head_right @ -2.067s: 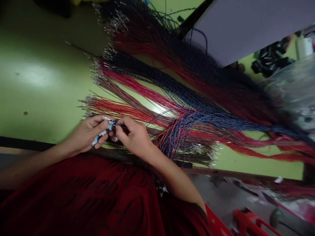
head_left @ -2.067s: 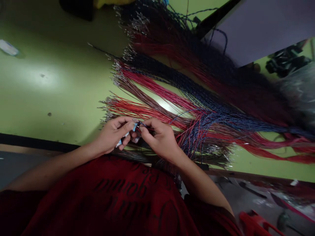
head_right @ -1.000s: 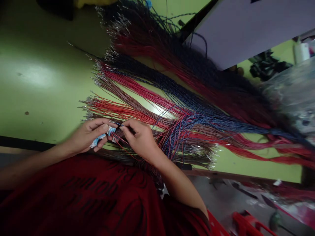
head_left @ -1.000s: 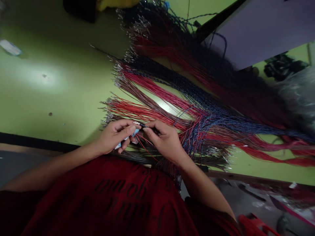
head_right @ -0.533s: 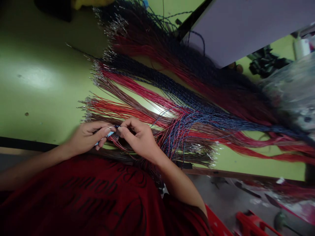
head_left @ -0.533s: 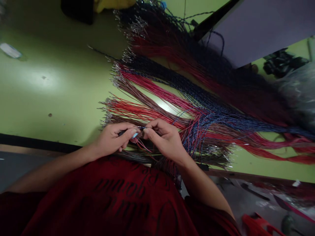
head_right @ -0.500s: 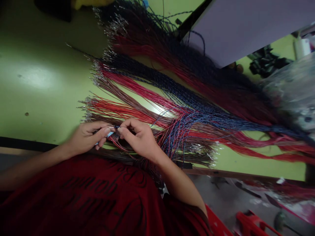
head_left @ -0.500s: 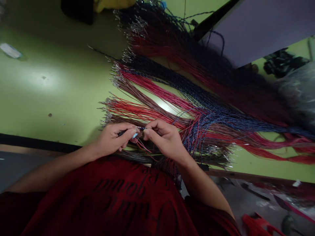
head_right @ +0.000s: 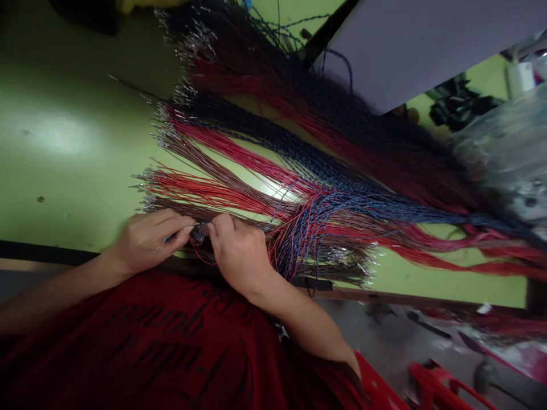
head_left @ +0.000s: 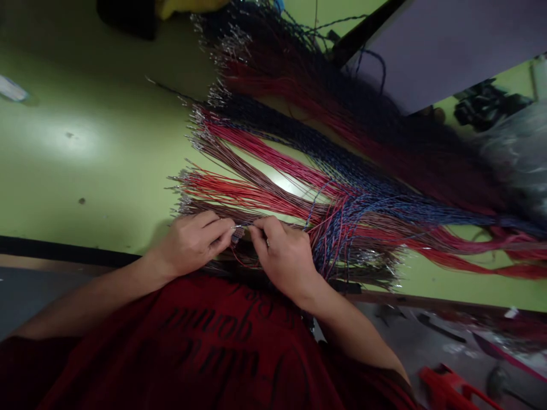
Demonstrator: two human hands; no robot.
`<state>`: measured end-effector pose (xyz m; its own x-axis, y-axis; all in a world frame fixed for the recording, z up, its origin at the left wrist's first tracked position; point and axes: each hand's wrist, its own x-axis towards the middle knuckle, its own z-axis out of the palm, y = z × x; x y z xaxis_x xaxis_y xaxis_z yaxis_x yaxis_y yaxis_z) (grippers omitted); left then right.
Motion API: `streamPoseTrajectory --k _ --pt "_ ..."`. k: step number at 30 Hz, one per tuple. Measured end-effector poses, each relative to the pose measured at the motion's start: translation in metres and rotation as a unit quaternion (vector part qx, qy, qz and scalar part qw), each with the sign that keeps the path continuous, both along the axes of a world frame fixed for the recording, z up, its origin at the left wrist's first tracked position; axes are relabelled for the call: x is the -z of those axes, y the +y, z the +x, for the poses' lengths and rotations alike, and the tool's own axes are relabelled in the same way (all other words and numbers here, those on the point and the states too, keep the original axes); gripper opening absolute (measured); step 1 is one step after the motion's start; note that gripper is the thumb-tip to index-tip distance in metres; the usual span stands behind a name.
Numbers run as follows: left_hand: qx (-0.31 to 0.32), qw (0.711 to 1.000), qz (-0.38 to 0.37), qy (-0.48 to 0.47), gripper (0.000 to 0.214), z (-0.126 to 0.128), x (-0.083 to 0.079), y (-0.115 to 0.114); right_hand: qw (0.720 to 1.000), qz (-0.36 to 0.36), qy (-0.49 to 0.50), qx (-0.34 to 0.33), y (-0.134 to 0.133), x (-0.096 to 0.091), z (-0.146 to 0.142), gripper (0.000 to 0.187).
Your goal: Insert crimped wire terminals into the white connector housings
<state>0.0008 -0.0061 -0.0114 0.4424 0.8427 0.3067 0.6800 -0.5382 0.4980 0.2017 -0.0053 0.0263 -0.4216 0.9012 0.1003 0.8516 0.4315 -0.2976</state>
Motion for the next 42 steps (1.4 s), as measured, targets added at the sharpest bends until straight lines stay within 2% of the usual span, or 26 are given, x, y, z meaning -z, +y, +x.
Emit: streamPoseTrajectory --k 3,6,8,10,12,14,17,19,22,23,25,28,30,32,34,36,38,39,40,42 --pt "-0.019 0.999 -0.025 -0.021 0.027 0.001 -0.003 0.000 0.997 0.071 0.028 0.006 -0.003 0.007 -0.002 0.028" --pt "-0.042 0.978 -0.144 -0.142 0.026 0.001 -0.008 0.002 0.992 0.100 0.081 0.010 -0.002 0.011 -0.001 0.018" --pt "-0.065 0.931 -0.283 -0.220 0.028 0.002 -0.012 0.002 0.988 0.114 0.107 0.011 0.000 0.012 0.000 0.012" --pt "-0.076 0.862 -0.417 -0.278 0.035 0.003 -0.015 0.003 0.986 0.113 0.122 -0.001 0.000 0.013 0.001 0.010" --pt "-0.076 0.801 -0.499 -0.321 0.045 0.004 -0.017 0.004 0.986 0.102 0.131 -0.024 0.001 0.014 0.001 0.010" --pt "-0.079 0.768 -0.532 -0.347 0.051 0.005 -0.018 0.006 0.985 0.095 0.133 -0.048 0.002 0.016 0.001 0.011" --pt "-0.092 0.755 -0.546 -0.352 0.049 0.006 -0.018 0.007 0.982 0.085 0.151 -0.070 0.001 0.017 0.001 0.012" --pt "-0.093 0.766 -0.535 -0.344 0.043 0.006 -0.018 0.007 0.979 0.066 0.187 -0.057 0.001 0.017 0.001 0.010" --pt "-0.072 0.817 -0.469 -0.327 0.032 0.006 -0.020 0.005 0.964 -0.037 0.263 0.022 -0.001 0.012 -0.001 0.008" --pt "-0.063 0.838 -0.438 -0.319 0.029 0.006 -0.021 0.005 0.949 -0.090 0.298 0.051 -0.001 0.009 -0.003 0.010" --pt "-0.051 0.871 -0.382 -0.306 0.024 0.006 -0.022 0.005 0.901 -0.199 0.374 0.089 0.000 0.005 -0.004 0.016" --pt "-0.039 0.894 -0.338 -0.292 0.020 0.006 -0.022 0.006 0.823 -0.314 0.465 0.096 0.003 0.000 -0.005 0.027" --pt "-0.032 0.903 -0.328 -0.276 0.021 0.004 -0.021 0.007 0.794 -0.359 0.485 0.075 0.005 -0.002 -0.002 0.032" --pt "-0.017 0.916 -0.311 -0.255 0.023 0.002 -0.018 0.007 0.785 -0.389 0.481 0.042 0.008 -0.003 0.004 0.033" --pt "0.012 0.936 -0.263 -0.234 0.025 0.000 -0.014 0.006 0.805 -0.394 0.443 0.001 0.011 -0.004 0.010 0.031" --pt "0.052 0.960 -0.184 -0.204 0.026 -0.001 -0.007 0.006 0.867 -0.349 0.354 -0.033 0.012 -0.006 0.014 0.026" --pt "0.082 0.979 -0.097 -0.158 0.025 -0.002 -0.001 0.005 0.946 -0.246 0.208 -0.044 0.010 -0.008 0.014 0.019" --pt "0.090 0.986 -0.060 -0.129 0.024 -0.002 0.002 0.005 0.974 -0.184 0.126 -0.042 0.007 -0.009 0.012 0.017" --pt "0.093 0.990 -0.028 -0.099 0.023 -0.003 0.003 0.005 0.991 -0.122 0.051 -0.037 0.005 -0.010 0.009 0.017" --pt "0.086 0.995 0.023 -0.041 0.023 -0.003 0.005 0.005 0.998 -0.020 -0.055 -0.026 -0.001 -0.009 0.002 0.018"
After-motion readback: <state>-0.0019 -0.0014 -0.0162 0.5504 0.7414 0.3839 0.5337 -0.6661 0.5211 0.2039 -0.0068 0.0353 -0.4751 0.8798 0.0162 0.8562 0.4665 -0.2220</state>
